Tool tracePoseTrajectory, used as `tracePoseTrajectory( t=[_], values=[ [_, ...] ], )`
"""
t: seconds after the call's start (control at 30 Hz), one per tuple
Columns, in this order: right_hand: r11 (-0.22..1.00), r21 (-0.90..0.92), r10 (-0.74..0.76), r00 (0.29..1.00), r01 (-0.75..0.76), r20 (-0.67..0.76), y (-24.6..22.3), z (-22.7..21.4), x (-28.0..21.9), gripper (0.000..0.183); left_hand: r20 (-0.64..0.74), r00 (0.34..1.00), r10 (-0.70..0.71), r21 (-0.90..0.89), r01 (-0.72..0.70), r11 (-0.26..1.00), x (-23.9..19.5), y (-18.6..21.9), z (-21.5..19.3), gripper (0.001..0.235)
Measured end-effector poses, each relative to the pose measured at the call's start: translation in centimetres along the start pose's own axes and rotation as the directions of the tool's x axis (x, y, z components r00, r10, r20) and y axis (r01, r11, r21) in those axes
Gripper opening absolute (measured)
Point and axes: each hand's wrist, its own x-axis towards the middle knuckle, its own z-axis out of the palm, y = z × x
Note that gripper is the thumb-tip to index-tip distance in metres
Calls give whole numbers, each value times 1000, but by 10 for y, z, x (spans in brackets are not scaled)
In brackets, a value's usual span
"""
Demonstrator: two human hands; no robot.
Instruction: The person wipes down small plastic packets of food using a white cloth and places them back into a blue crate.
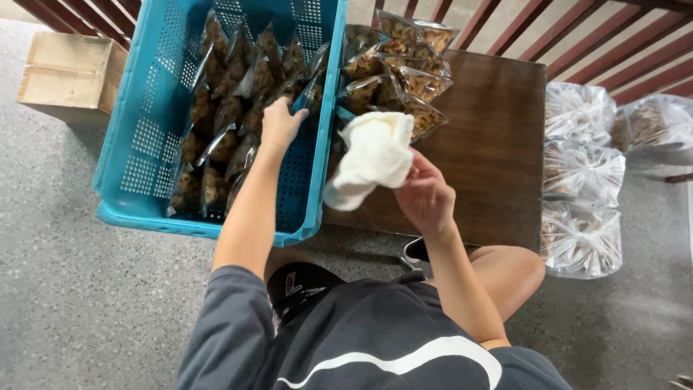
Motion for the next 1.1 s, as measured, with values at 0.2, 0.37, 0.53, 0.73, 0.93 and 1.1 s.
tracePoseTrajectory(
  t=[0.2,0.37,0.53,0.73,0.93,1.1],
  values=[
    [-264,-921,-287,889,285,358,19,28,-16,38,4,994,-106,-91,106,990,-3,-4,10,17],
    [-320,-868,-345,807,379,479,13,5,-19,31,-370,886,278,-269,-388,881,-12,50,-29,10],
    [-71,-901,-512,760,428,402,4,0,-22,25,-515,766,384,-380,-606,699,-62,99,-107,11],
    [550,-633,-567,800,544,195,-18,13,-21,34,-467,637,614,5,-692,722,-171,142,-189,8],
    [798,-564,-203,976,211,78,-22,11,-33,23,-395,826,402,-607,-563,560,-225,157,-149,17],
    [762,-647,-32,995,-34,-90,3,6,-50,19,-38,969,243,-874,-150,463,-252,152,-106,24]
  ],
)
